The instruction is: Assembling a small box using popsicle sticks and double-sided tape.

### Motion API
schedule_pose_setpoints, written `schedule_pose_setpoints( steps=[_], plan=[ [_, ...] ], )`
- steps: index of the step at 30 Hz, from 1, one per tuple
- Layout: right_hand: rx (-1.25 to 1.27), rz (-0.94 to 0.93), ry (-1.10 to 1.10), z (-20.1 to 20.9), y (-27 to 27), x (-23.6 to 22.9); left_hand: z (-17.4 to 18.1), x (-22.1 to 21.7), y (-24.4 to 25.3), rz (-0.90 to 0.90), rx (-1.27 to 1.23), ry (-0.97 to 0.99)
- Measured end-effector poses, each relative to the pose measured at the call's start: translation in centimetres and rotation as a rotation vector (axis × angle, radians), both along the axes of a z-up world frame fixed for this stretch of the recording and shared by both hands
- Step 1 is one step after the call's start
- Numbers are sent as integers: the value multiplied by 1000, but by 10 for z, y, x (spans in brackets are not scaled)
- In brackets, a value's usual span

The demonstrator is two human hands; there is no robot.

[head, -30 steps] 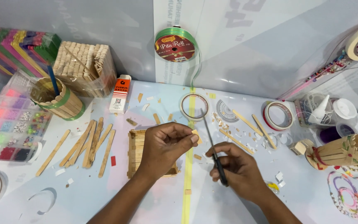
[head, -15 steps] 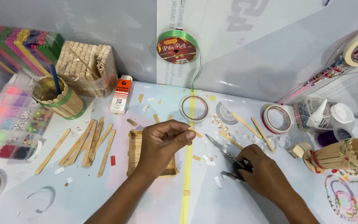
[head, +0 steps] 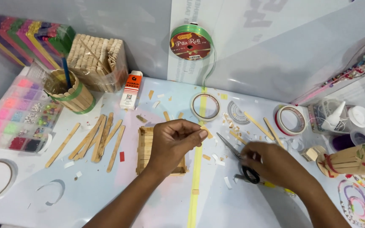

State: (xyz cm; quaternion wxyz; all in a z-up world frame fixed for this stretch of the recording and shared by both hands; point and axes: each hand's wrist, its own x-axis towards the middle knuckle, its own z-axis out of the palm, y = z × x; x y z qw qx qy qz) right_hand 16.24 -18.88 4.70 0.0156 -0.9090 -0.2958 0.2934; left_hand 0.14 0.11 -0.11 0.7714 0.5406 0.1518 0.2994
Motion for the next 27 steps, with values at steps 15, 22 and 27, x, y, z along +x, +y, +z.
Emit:
schedule_pose_setpoints(
  steps=[15,22,27],
  plan=[
    [1243,30,239,-34,36,-40,4,0,-10,19,465,74],
    [1321,-291,408,-49,27,-52,-4,-2,-24,66,926,14],
    [1214,-201,367,-52,15,-41,-15,0,-24,-22,1013,73]
  ],
)
